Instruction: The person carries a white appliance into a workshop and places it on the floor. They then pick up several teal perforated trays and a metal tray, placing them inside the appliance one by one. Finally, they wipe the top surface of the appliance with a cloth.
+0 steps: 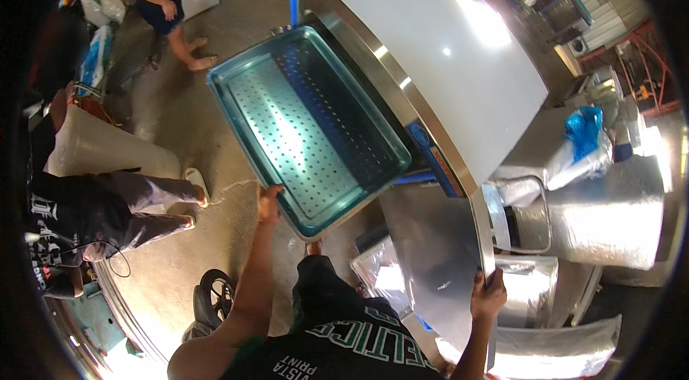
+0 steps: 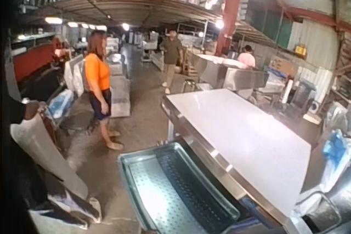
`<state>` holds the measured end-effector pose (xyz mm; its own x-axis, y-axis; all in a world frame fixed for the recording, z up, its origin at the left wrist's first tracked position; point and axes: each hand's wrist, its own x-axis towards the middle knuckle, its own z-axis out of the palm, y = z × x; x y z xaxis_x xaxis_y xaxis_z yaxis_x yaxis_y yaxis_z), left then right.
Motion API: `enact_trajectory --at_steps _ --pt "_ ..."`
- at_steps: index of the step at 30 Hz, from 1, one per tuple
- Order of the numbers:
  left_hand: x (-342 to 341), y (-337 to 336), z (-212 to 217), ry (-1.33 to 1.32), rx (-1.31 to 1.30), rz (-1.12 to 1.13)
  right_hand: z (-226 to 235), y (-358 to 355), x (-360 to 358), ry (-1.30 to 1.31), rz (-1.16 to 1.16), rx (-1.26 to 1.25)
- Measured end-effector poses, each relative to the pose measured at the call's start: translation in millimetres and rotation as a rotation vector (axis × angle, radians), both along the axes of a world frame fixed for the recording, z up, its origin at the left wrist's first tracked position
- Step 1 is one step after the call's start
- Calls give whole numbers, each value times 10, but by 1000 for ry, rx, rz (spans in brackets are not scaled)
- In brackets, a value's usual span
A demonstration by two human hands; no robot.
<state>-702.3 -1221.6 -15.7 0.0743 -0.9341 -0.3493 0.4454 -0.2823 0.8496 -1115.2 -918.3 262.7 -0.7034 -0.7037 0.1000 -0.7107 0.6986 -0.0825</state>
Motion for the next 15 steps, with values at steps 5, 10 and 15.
enact_trajectory --at_steps 5,10,15 --pt "-319 -230 -16 103 -50 -41 0 -19 4 40 16 -15" --pt "-767 -453 -46 112 -98 -55 1 -28 19 32 11 -48" --pt "-1470 -731 113 101 -66 -109 -20 -29 10 42 17 -54"
